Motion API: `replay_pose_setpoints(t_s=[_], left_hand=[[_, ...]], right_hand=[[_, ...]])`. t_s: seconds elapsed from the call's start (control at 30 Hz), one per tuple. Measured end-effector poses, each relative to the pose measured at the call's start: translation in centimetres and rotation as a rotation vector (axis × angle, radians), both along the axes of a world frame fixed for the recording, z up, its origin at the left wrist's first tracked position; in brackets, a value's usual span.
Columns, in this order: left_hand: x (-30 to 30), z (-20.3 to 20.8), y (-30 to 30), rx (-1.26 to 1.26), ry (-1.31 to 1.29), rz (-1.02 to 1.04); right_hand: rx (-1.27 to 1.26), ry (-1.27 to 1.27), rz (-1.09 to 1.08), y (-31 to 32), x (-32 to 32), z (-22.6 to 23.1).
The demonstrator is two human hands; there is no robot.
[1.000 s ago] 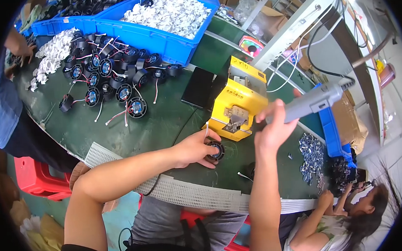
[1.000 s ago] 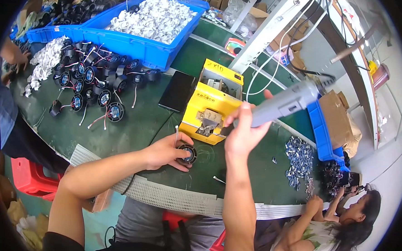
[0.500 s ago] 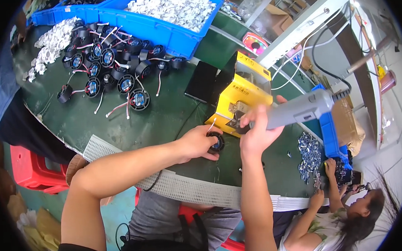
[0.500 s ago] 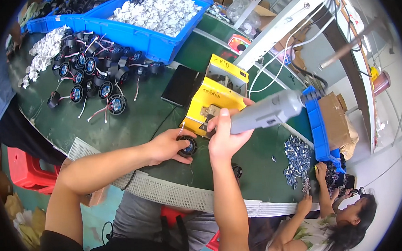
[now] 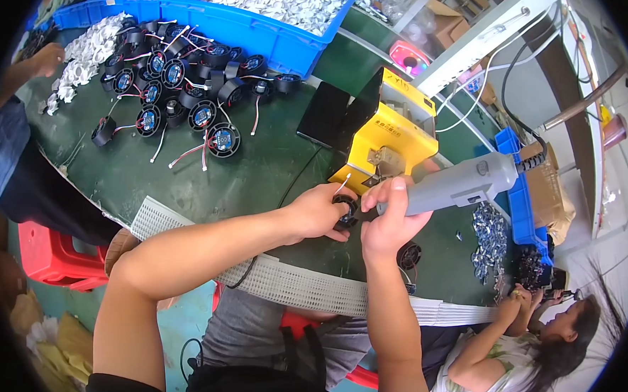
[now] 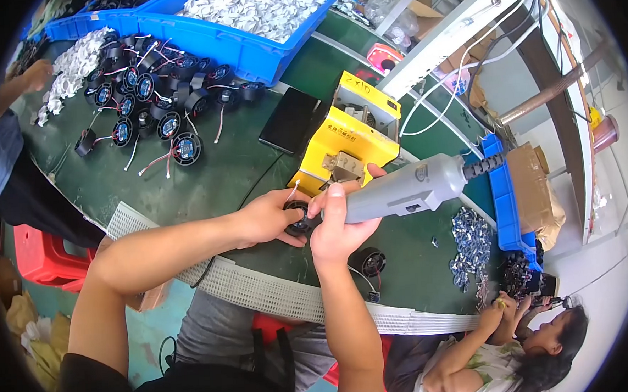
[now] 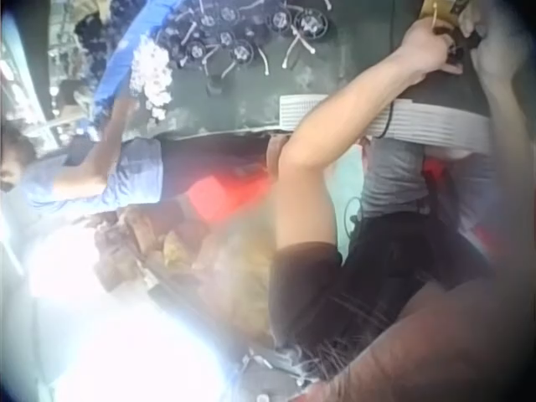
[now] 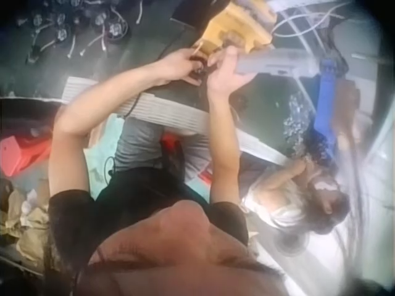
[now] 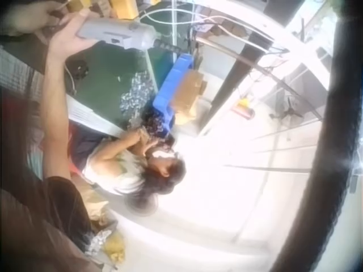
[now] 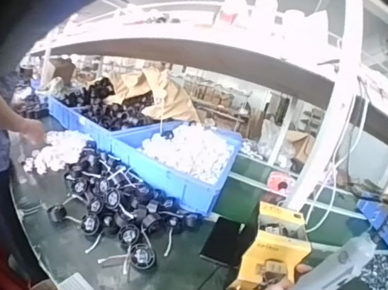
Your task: The person assembles small electronic cooling fans by securing their plastic housings and internal wiring components with screws, using an electric screwdriver.
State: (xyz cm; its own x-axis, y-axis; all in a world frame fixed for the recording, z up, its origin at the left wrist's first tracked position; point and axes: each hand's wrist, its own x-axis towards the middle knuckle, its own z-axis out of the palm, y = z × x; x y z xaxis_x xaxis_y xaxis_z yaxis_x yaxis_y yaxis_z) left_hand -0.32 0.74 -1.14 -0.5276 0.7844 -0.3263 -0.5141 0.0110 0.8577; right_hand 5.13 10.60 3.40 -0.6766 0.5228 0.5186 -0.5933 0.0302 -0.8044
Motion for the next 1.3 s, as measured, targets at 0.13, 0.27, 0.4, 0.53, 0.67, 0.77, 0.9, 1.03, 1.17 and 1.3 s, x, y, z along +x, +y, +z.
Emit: replay_pose_setpoints(t_s=[0.13, 0.27, 0.4, 0.53, 0.67, 0.77, 0.9, 1.03, 1.17, 1.3], left_hand=[[0.0, 0.0, -0.1, -0.006, 0.006, -0.008], [0.2, 0.3, 0.0, -0.006, 0.035, -0.007], [0.5, -0.3, 0.4, 0.014, 0.063, 0.014], [-0.7, -0.3, 0.2, -0.022, 0.132, -0.088], [-4.1, 2.9, -5.7, -0.482, 1.409, 0.306], [-5.4, 7.1, -10.4, -0.774, 1.369, 0.855], [-3.6, 8.0, -9.6, -0.487, 1.551, 1.108], [1.1, 5.8, -4.2, 0.036, 0.579, -0.105], [2.0, 1.8, -1.3, 0.26, 0.273, -0.549], [0.7, 1.3, -1.9, 0.279, 0.406, -0.414]], right_hand=[[0.014, -0.008, 0.0, -0.2, -0.2, -0.3], [0.104, -0.015, 0.029, 0.2, -0.1, -0.9], [0.016, -0.051, 0.056, -0.3, 0.6, -0.8], [0.07, -0.119, 0.194, 0.8, 1.3, -0.7], [0.806, -0.497, -0.288, 5.7, 6.0, 0.3], [1.058, -0.852, -0.559, 9.4, 10.8, -0.9], [0.974, -0.782, -0.415, 9.4, 12.7, -2.0], [0.865, -0.535, -0.295, 4.0, 12.2, 1.0], [1.108, -0.324, -0.223, 2.4, 10.3, 1.6], [0.737, -0.468, 0.032, 3.5, 9.0, 1.4]])
